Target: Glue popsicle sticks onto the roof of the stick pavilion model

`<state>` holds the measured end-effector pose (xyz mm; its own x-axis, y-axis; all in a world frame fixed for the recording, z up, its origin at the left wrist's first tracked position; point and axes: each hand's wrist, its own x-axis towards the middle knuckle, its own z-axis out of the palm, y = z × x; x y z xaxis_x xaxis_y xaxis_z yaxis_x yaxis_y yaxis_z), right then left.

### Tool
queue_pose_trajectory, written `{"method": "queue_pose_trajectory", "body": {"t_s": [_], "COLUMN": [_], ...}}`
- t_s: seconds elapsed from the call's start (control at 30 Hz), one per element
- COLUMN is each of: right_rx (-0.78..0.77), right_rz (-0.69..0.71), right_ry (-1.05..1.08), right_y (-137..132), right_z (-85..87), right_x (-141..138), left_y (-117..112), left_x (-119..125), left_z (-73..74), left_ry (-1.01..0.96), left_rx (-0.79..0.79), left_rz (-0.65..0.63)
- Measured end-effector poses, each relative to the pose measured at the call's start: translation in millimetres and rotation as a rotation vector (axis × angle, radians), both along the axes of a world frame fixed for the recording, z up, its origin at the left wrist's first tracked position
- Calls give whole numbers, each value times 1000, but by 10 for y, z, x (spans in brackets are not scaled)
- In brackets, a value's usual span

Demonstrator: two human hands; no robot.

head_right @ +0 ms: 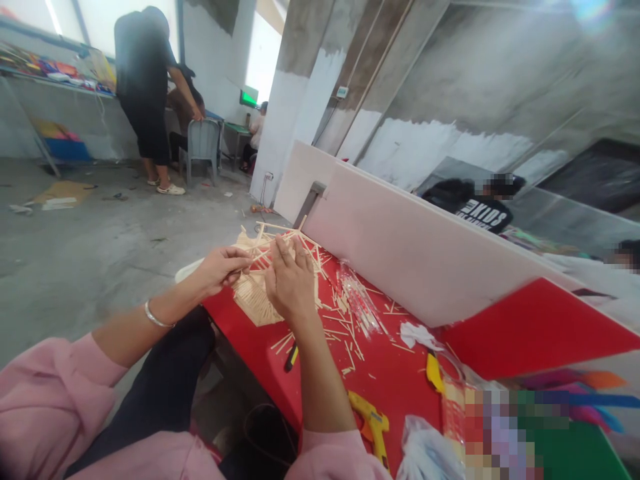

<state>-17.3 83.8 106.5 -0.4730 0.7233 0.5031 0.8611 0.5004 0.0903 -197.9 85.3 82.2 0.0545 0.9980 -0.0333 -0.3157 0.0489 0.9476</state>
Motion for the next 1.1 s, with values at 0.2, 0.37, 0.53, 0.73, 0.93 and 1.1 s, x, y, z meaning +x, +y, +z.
{"method": "queue_pose_trajectory", "body": {"t_s": [0.2,0.37,0.53,0.73,0.93,1.1], "right_rx": [45,64,59,25,8,27], "right_rz": [4,-24,-50,-102,-134,-112], "right_ry": [-15,-42,-46,-91,-110,-62], "right_y": [-6,-1,-1,-18,-47,-38], "right_z": [-19,-15,-12,31,78,50], "right_x": [-36,-69,-90,-140,-188,-189], "left_y": [-26,-8,26,32,18,7], "left_x": [-29,-108,-178,-215,-242,-237], "left_z": [28,37,7,-51,-34,3], "left_ry": [103,353,620,831,893,932], "left_rx": [33,157,317,478,546,510], "left_rz": [54,133,237,318,276,251]}}
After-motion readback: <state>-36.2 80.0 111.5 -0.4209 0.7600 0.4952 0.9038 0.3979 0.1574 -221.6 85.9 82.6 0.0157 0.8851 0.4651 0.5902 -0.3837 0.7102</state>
